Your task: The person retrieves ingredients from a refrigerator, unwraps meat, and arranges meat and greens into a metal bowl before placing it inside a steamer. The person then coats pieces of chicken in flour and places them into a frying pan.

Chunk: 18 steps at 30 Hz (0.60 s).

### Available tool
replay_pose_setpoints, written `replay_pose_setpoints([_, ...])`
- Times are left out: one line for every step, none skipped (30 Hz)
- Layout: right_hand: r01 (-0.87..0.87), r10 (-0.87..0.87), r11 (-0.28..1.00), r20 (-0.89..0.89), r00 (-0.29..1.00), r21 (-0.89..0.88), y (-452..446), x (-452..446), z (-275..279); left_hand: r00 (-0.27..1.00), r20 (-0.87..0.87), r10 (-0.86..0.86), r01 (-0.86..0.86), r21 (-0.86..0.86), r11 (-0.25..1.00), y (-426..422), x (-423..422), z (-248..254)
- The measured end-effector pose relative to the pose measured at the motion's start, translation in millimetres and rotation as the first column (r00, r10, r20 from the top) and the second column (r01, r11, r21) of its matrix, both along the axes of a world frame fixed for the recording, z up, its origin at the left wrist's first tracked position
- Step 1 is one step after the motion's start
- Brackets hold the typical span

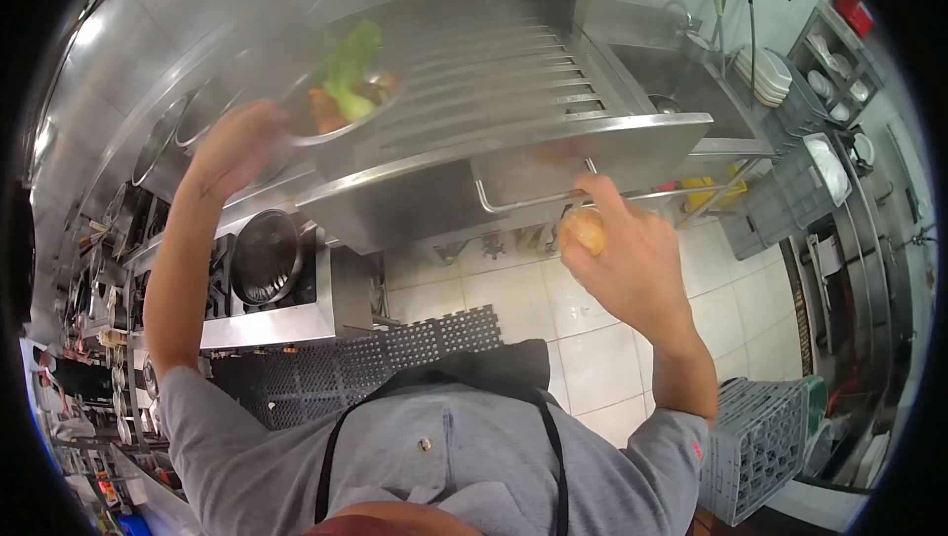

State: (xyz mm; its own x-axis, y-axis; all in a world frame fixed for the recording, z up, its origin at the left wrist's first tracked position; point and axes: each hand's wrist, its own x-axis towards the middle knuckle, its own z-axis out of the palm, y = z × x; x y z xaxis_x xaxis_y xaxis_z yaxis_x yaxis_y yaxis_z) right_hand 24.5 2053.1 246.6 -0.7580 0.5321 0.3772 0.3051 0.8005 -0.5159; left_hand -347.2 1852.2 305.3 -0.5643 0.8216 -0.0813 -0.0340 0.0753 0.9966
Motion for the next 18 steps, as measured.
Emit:
replay_pose_setpoints([-0.003, 0.003, 1.000, 0.001, 1.000, -0.013, 1, 0, 0, 1.000, 0.001, 0.000, 0.000, 0.005, 1.000, 14, 3, -3])
replay_pose_setpoints([-0.006, 0.006, 1.000, 0.002, 1.000, -0.026, 1, -1, 0, 0.999, 0.005, 0.036, -0.036, -0.006, 0.999, 28, 6, -8])
replay_pose_setpoints([0.003, -0.003, 1.000, 0.010, 1.000, 0.005, 2, -1, -1, 0.997, 0.010, 0.073, -0.073, -0.017, 0.997, 40, 9, -10])
replay_pose_setpoints([0.005, -0.005, 1.000, 0.014, 1.000, 0.018, 1, -1, -1, 0.997, 0.009, 0.077, -0.077, -0.017, 0.997, 48, 13, -9])
replay_pose_setpoints([0.006, -0.007, 0.999, 0.019, 1.000, 0.032, 1, -1, -1, 0.967, -0.252, 0.021, -0.043, -0.081, 0.996, 55, 17, -9])
replay_pose_setpoints([0.018, -0.020, 0.999, 0.043, 0.999, 0.046, 0, -2, 1, 0.871, -0.489, -0.056, -0.025, -0.157, 0.987, 58, 19, -9])
replay_pose_setpoints([0.031, -0.035, 0.998, 0.067, 0.997, 0.063, -1, -1, 1, 0.872, -0.486, -0.055, -0.026, -0.159, 0.987, 56, 16, -10])
replay_pose_setpoints([0.029, -0.033, 0.998, 0.073, 0.997, 0.061, 0, -1, -1, 0.922, -0.386, 0.021, -0.041, -0.043, 0.998, 51, 10, -12])
replay_pose_setpoints([0.022, -0.026, 0.998, 0.056, 0.998, 0.059, 0, -1, -3, 0.958, -0.274, 0.086, -0.069, 0.070, 0.995, 44, 3, -13])
replay_pose_setpoints([0.016, -0.018, 0.998, 0.038, 0.999, 0.056, 0, -2, -5, 0.958, -0.273, 0.088, -0.072, 0.069, 0.995, 31, 3, -5])
replay_pose_setpoints([0.011, -0.014, 0.999, 0.040, 0.999, 0.053, -2, -5, -11, 0.951, -0.270, 0.147, -0.118, 0.123, 0.985, 11, 7, 6])
replay_pose_setpoints([0.016, -0.012, 0.989, -0.029, 1.000, 0.147, -4, -11, -18, 0.941, -0.265, 0.209, -0.165, 0.179, 0.970, -11, 9, 10])
replay_pose_setpoints([0.027, -0.003, 0.970, -0.100, 0.995, 0.240, -5, -17, -24, 0.941, -0.209, 0.266, -0.211, 0.252, 0.944, -37, 2, 6])
replay_pose_setpoints([0.023, 0.002, 0.970, -0.101, 0.995, 0.242, -7, -24, -27, 0.937, -0.149, 0.317, -0.256, 0.326, 0.910, -62, -1, 0])
replay_pose_setpoints([0.008, 0.032, 0.944, -0.115, 0.993, 0.329, -10, -29, -31, 0.918, -0.110, 0.381, -0.320, 0.360, 0.876, -84, 7, -8])
replay_pose_setpoints([-0.008, 0.064, 0.912, -0.123, 0.990, 0.410, -12, -32, -35, 0.894, -0.068, 0.443, -0.385, 0.386, 0.838, -109, 18, -18])
replay_pose_setpoints([-0.015, 0.071, 0.911, -0.122, 0.990, 0.411, -10, -36, -36, 0.863, -0.025, 0.505, -0.451, 0.413, 0.791, -134, 23, -34])
replay_pose_setpoints([-0.025, 0.106, 0.911, -0.176, 0.979, 0.412, -8, -41, -37, 0.825, 0.022, 0.564, -0.516, 0.438, 0.737, -159, 28, -56])
